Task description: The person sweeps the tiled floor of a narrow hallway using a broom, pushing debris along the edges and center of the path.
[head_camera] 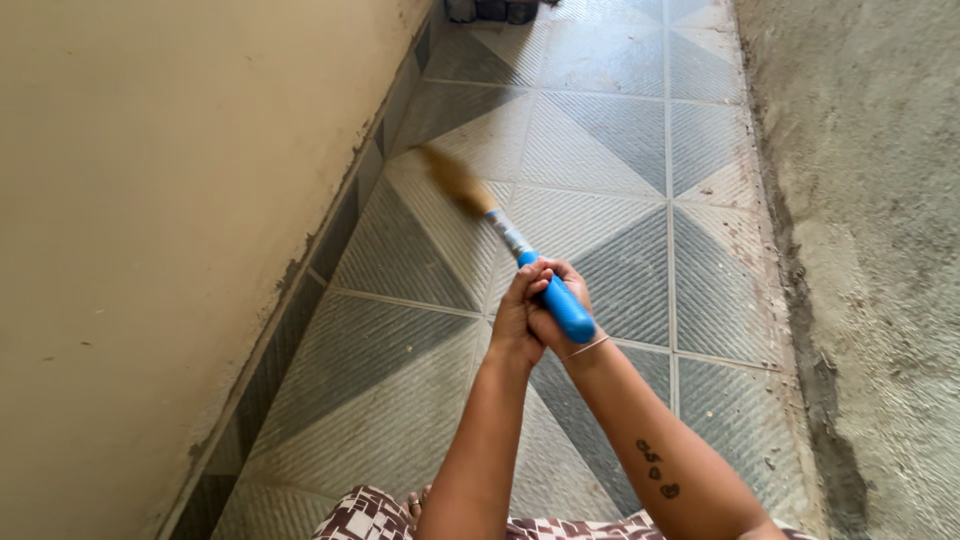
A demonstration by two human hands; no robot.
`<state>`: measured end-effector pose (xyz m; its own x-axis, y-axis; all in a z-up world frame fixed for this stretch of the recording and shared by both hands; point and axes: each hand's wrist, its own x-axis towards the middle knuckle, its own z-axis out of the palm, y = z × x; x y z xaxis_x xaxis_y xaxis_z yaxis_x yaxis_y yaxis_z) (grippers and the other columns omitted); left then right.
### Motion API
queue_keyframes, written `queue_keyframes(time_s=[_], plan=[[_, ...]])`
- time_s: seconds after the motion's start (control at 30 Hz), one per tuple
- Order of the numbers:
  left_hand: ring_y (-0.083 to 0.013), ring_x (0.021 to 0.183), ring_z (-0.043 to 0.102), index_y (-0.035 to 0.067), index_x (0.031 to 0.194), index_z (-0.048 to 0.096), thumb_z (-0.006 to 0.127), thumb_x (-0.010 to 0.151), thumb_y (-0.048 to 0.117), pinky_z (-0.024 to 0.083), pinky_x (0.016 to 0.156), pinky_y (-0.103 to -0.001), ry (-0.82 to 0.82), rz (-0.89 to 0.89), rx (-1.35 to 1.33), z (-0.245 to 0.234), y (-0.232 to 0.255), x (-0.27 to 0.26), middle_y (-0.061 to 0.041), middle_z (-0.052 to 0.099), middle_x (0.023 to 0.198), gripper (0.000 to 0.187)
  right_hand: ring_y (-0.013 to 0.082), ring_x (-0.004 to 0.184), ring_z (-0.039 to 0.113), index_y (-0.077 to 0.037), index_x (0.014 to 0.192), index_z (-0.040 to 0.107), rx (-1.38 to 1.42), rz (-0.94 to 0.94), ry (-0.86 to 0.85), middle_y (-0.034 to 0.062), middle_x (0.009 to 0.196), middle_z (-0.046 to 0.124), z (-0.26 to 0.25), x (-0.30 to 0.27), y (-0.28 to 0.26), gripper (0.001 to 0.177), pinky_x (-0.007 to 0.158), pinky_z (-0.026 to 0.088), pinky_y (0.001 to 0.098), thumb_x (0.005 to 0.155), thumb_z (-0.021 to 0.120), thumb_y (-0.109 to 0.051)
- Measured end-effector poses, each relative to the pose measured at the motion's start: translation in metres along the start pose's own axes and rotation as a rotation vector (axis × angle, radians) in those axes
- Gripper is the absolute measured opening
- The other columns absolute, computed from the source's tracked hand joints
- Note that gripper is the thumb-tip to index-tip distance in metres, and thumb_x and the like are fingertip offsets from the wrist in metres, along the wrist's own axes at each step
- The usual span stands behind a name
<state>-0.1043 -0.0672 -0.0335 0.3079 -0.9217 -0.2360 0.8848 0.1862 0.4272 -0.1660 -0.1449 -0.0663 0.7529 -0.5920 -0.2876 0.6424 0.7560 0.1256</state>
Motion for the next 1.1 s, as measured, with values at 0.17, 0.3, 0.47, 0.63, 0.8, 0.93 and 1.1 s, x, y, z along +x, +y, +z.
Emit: queue_keyframes(time_s=[0.17,0.3,0.47,0.63,0.8,0.93,1.1], plan=[[-0.018,0.072,0.074,0.0,0.089,0.071,0.069,0.078,0.026,0.061,0.068,-0.027,-0.153,-0.24,0.045,0.03,0.019,-0.028,-0.012,0.076,0.083,0.028,0.0115,0.049,0.059,-0.008,0.085,0.054,-0.352,-0.365,0.089,0.0026,0.064,0.059,0.03,-0.028,0.032,0.013,0.046,0.054,0.0222,0.088,0.066,-0.013],[-0.0128,0.076,0.068,0.003,0.115,0.062,0.071,0.086,0.015,0.058,0.071,-0.024,-0.101,-0.014,-0.085,0.026,0.008,-0.019,-0.007,0.07,0.089,0.032,0.0094,0.053,0.06,-0.006,0.086,0.053,-0.461,-0.431,0.158,0.0019,0.069,0.062,0.046,-0.044,0.038,0.016,0.05,0.054,0.0215,0.089,0.067,-0.012],[-0.0094,0.079,0.065,0.01,0.141,0.047,0.07,0.085,0.008,0.056,0.075,-0.023,0.119,0.397,0.05,0.042,-0.01,-0.026,-0.003,0.065,0.093,0.061,0.0126,0.055,0.062,0.002,0.093,0.055,-0.11,0.422,-0.163,0.0044,0.068,0.06,0.05,-0.035,0.008,0.019,0.052,0.056,0.0209,0.097,0.063,-0.015],[-0.0113,0.079,0.067,0.005,0.134,0.047,0.072,0.082,0.01,0.058,0.078,-0.024,0.25,0.397,0.005,0.047,-0.011,-0.029,-0.004,0.066,0.09,0.058,0.0151,0.056,0.062,0.008,0.096,0.053,0.122,0.377,-0.063,0.0123,0.077,0.062,0.013,-0.016,0.001,0.015,0.053,0.057,0.0214,0.096,0.056,-0.007],[-0.0071,0.076,0.064,0.001,0.115,0.058,0.074,0.085,0.014,0.055,0.078,-0.021,0.084,0.148,-0.017,0.004,-0.011,0.003,-0.002,0.067,0.086,0.037,0.0136,0.056,0.063,-0.002,0.092,0.057,-0.053,0.084,-0.066,0.0051,0.069,0.062,-0.002,0.0,-0.002,0.009,0.054,0.057,0.0212,0.095,0.06,-0.009],[-0.0059,0.071,0.058,0.0,0.106,0.056,0.076,0.094,0.015,0.049,0.07,-0.02,-0.141,0.035,-0.128,-0.03,-0.009,0.023,0.002,0.059,0.084,0.027,0.0117,0.051,0.059,-0.005,0.087,0.056,-0.379,-0.24,0.108,0.002,0.064,0.059,0.012,-0.011,0.024,0.015,0.048,0.053,0.0219,0.09,0.068,-0.015],[-0.0023,0.072,0.057,-0.003,0.142,0.054,0.072,0.086,0.01,0.049,0.071,-0.016,-0.088,0.182,0.022,-0.012,0.005,0.009,0.002,0.061,0.088,0.06,0.009,0.053,0.059,-0.004,0.094,0.057,-0.3,-0.164,0.023,0.0006,0.066,0.059,0.029,-0.022,0.037,0.017,0.049,0.053,0.0199,0.09,0.068,-0.016]])
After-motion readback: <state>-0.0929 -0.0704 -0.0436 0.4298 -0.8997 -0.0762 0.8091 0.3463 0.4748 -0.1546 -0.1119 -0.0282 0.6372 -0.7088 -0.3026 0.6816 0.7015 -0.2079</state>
